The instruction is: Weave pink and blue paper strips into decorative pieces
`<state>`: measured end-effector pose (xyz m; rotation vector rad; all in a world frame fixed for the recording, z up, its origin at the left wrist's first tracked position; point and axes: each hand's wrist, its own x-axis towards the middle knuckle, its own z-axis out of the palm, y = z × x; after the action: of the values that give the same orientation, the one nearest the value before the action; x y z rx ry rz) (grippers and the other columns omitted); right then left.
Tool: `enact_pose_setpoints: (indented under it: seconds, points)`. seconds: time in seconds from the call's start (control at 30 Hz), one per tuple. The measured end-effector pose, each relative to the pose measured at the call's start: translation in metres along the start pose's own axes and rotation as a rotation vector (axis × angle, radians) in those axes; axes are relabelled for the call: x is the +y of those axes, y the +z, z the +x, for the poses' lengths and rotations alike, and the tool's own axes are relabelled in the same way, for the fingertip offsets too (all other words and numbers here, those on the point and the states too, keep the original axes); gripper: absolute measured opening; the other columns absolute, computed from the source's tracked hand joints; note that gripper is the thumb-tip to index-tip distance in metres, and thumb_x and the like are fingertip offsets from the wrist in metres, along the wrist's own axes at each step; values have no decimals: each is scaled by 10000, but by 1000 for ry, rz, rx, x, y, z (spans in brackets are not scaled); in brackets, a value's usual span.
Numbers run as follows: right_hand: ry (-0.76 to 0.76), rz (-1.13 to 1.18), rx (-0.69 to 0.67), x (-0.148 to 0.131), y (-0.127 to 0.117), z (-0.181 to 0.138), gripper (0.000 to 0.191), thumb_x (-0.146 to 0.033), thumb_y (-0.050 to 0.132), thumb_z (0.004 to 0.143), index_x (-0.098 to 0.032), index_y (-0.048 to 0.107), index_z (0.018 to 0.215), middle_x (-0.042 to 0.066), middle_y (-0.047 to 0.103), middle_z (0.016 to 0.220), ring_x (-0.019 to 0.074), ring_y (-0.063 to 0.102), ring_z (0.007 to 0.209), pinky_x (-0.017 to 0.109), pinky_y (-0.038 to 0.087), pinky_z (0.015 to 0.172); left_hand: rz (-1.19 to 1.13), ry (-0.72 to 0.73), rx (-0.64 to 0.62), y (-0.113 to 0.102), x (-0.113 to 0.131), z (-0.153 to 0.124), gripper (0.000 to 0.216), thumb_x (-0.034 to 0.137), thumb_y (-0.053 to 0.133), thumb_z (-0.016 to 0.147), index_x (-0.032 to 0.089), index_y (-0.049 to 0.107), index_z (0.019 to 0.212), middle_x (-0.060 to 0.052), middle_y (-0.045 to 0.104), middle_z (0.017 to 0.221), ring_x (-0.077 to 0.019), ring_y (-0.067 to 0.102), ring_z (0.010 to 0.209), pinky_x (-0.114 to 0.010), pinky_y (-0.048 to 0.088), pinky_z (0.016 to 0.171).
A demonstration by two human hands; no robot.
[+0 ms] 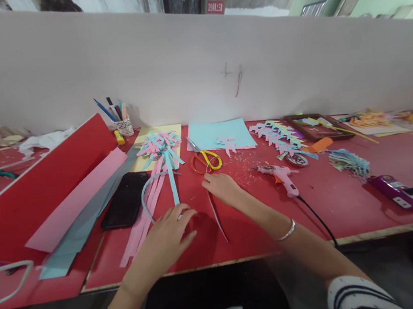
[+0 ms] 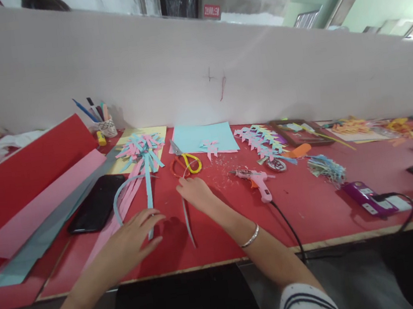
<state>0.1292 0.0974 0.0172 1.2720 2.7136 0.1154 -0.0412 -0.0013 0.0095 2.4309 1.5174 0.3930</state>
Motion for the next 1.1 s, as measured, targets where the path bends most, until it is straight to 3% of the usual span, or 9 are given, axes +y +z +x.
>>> enact_pose_setpoints:
  seconds: [0.1, 0.23, 0.37, 0.47, 0.53, 0.67, 0.8, 1.0, 1.1]
  points:
    - [12, 172, 97, 6, -6, 1, 204, -116, 408, 819, -147, 605, 864, 95, 577, 911, 164, 559, 816, 242, 395, 637, -69, 22, 132, -7, -4, 4, 345, 303, 408, 804, 211, 476, 1129, -84, 519, 1140, -211, 474, 1081, -356, 385, 920]
    - [-23, 827, 348, 7, -24, -17, 147, -206, 457, 802, -157, 596, 802, 38, 583, 793, 121, 541, 721, 235, 402, 653, -227, -59, 273, -19, -6, 11, 438, 384, 388, 809, 216, 381, 1213, -85, 451, 1218, -206, 416, 1144, -348, 349, 954]
    - [-29, 1502, 306, -5, -31, -36, 235, -372, 478, 764, -167, 539, 668, -10, 538, 642, 97, 514, 586, 245, 420, 606, -435, -68, 247, -19, 3, 23, 569, 402, 470, 744, 222, 311, 1260, -84, 362, 1318, -225, 324, 1219, -362, 324, 973]
    - [0, 1762, 227, -12, -27, -41, 312, -462, 522, 706, -172, 497, 596, -25, 493, 614, 83, 487, 550, 242, 419, 578, -663, -46, 164, -12, 14, 33, 573, 376, 511, 708, 227, 348, 1237, -77, 529, 1128, -215, 483, 1050, -340, 415, 858]
    - [29, 1807, 216, -12, -24, -43, 334, -480, 535, 692, -170, 488, 578, -32, 461, 597, 74, 456, 538, 228, 405, 561, -845, -66, 105, -7, 18, 39, 536, 374, 514, 699, 215, 393, 1196, -24, 593, 815, -166, 562, 748, -284, 465, 664]
    - [61, 1684, 196, -1, -19, -50, 313, -442, 555, 698, -159, 501, 576, -44, 430, 562, 60, 407, 525, 203, 374, 546, -1034, -228, 15, -4, 14, 39, 313, 425, 515, 667, 173, 548, 848, 70, 405, 505, -80, 390, 441, -203, 352, 435]
    - [27, 1531, 80, 8, -16, -59, 244, -363, 568, 711, -150, 519, 603, -28, 495, 591, 68, 451, 558, 198, 370, 554, -1027, -364, -165, -6, 5, 32, 316, 471, 529, 630, 168, 496, 545, 49, 414, 475, -72, 354, 428, -217, 336, 439]
    - [85, 1592, 39, 8, -14, -59, 189, -340, 570, 706, -155, 537, 682, -20, 552, 629, 90, 535, 594, 230, 420, 621, -1092, -403, -68, 0, 4, 33, 345, 477, 407, 712, 203, 616, 720, -61, 632, 776, -188, 567, 774, -281, 442, 693]
    - [101, 1622, 54, 6, -11, -57, 161, -314, 571, 701, -155, 546, 709, -14, 571, 673, 95, 551, 633, 233, 426, 647, -1102, -331, -138, 0, 4, 34, 345, 466, 417, 705, 218, 618, 836, -49, 635, 837, -191, 573, 813, -277, 439, 712]
